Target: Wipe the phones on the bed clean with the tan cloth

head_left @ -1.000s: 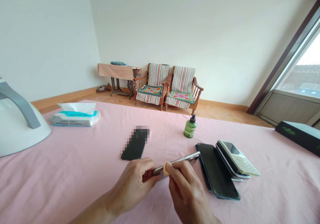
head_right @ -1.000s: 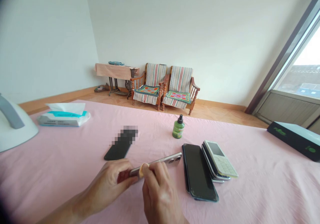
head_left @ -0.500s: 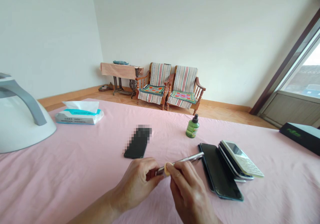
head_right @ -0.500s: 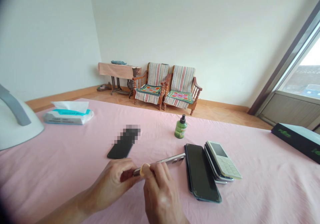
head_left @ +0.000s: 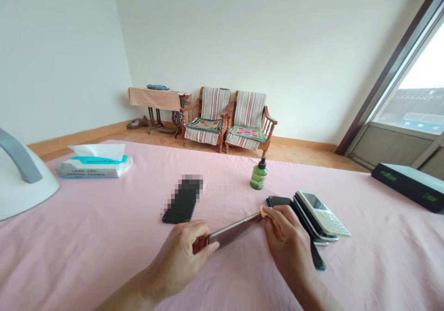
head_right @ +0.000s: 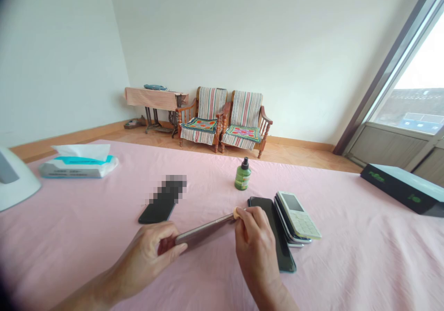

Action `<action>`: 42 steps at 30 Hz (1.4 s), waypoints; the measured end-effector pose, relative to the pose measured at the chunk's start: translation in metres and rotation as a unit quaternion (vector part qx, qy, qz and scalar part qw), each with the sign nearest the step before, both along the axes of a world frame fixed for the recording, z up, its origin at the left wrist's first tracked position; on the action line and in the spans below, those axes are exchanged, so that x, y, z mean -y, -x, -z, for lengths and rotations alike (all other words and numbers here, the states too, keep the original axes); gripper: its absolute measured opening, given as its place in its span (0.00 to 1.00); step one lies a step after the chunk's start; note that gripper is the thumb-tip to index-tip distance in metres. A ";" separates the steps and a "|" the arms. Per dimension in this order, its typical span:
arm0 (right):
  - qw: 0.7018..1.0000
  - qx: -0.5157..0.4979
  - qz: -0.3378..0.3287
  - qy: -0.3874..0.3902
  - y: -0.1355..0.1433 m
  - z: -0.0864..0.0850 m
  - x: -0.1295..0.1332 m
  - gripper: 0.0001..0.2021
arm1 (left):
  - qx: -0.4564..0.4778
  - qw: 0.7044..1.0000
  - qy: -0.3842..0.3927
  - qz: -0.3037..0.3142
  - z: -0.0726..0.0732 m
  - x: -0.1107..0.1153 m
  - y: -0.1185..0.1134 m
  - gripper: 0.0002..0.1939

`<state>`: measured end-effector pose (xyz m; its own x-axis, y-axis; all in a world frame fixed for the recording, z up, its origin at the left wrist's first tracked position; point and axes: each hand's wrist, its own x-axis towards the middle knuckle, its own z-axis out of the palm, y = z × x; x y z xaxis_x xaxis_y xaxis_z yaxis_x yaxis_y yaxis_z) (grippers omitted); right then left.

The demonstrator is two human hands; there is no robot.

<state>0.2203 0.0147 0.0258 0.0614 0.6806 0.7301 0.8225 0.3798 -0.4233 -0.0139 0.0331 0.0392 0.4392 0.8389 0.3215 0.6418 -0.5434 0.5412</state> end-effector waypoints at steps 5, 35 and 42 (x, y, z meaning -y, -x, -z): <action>0.996 -0.005 -0.082 0.018 0.015 -0.001 0.005 0.12 | 0.001 1.000 -0.004 0.002 0.003 -0.002 -0.001 0.15; 0.990 -0.025 0.033 0.132 -0.020 0.003 -0.014 0.10 | 0.018 0.996 0.082 0.005 0.008 -0.012 -0.001 0.03; 0.993 -0.060 0.031 0.093 -0.011 0.000 -0.013 0.11 | 0.042 0.996 0.079 -0.004 0.012 -0.010 -0.002 0.03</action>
<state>0.2310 0.0277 0.0262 0.1862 0.7953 0.5769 0.7818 0.2357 -0.5773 -0.0118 0.0432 0.0271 0.4096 0.8854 0.2200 0.5941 -0.4418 0.6721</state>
